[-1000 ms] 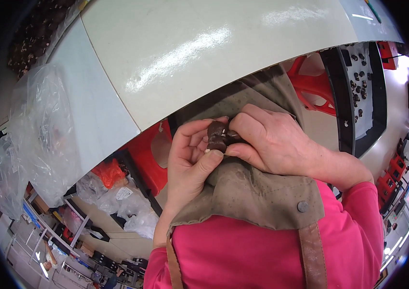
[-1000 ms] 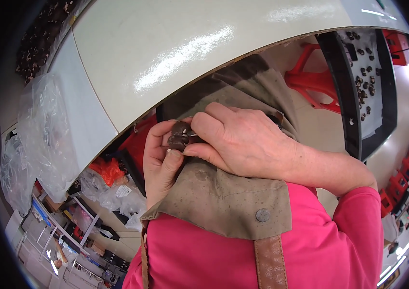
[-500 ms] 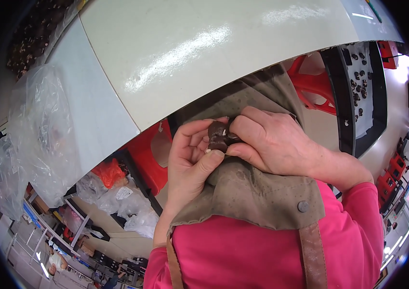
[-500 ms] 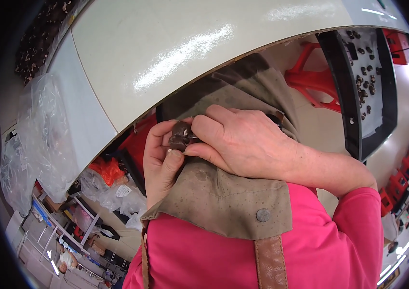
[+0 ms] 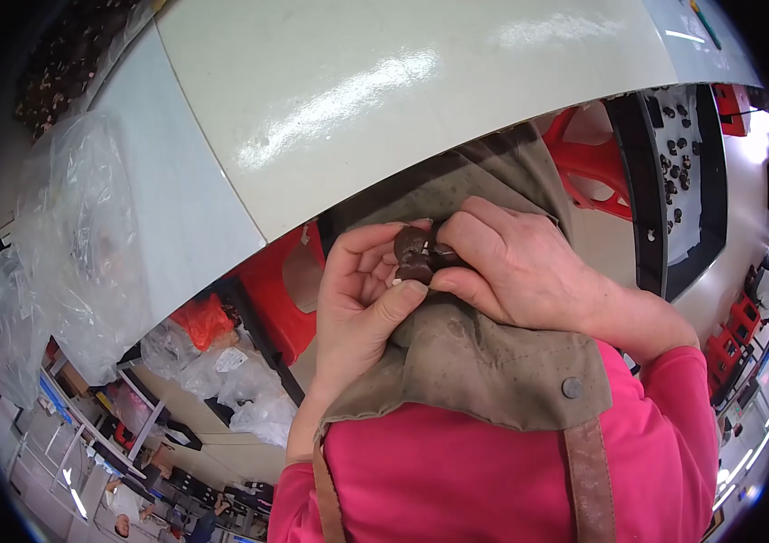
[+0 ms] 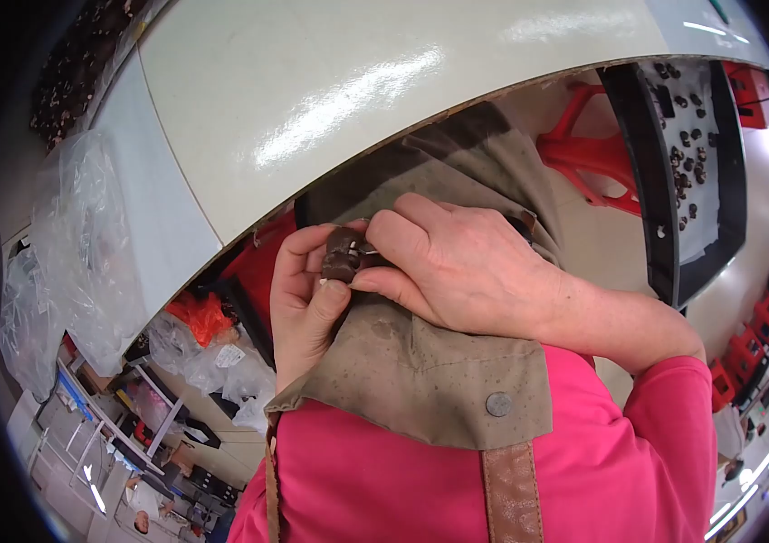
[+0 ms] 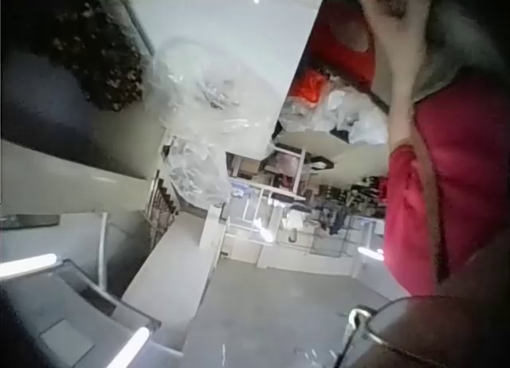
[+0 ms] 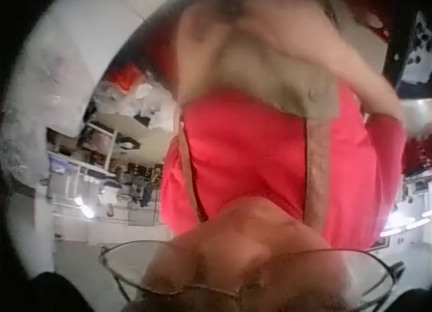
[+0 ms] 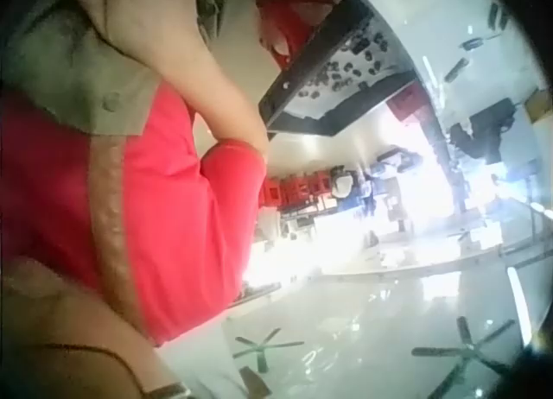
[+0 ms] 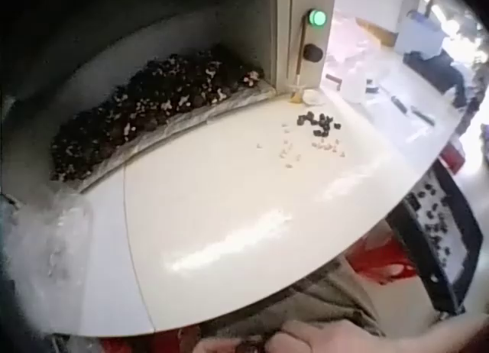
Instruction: Assemble small toy figures by connecting heads, hair, and accessories using small tools.
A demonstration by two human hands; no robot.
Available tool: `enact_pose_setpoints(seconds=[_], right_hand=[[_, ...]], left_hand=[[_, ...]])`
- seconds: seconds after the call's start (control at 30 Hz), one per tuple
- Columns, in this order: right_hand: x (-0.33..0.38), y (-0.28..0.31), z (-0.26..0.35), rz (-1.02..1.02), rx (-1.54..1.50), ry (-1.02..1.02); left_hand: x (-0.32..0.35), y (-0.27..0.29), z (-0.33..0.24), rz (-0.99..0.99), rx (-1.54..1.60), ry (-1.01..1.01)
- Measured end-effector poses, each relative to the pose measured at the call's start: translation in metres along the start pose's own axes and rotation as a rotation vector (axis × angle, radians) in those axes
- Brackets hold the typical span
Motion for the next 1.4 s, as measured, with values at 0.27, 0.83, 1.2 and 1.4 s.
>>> enact_pose_setpoints(seconds=[0.27,0.83,1.2,1.4], right_hand=[[-0.003,-0.010,0.009,0.045,-0.031,-0.077],[0.010,-0.019,-0.036,0.177,-0.222,-0.158],[0.008,-0.021,-0.032,0.203,-0.166,-0.111],[0.008,-0.026,-0.029,0.155,-0.315,-0.103]], left_hand=[[0.012,0.009,-0.001,0.022,-0.112,-0.052],[0.041,-0.005,0.008,-0.066,-0.068,-0.253],[0.047,-0.004,0.008,-0.075,-0.015,-0.279],[0.050,-0.002,0.009,-0.098,-0.077,-0.282]])
Point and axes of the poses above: each hand's wrist, its own x-axis away from the middle knuckle, its own y-axis out of the back of the hand, z = x × y, the point moved 2 cm from there along -x, towards the middle knuckle, and after that the axes turned 9 degrees about -x, right-handed, at the moved point
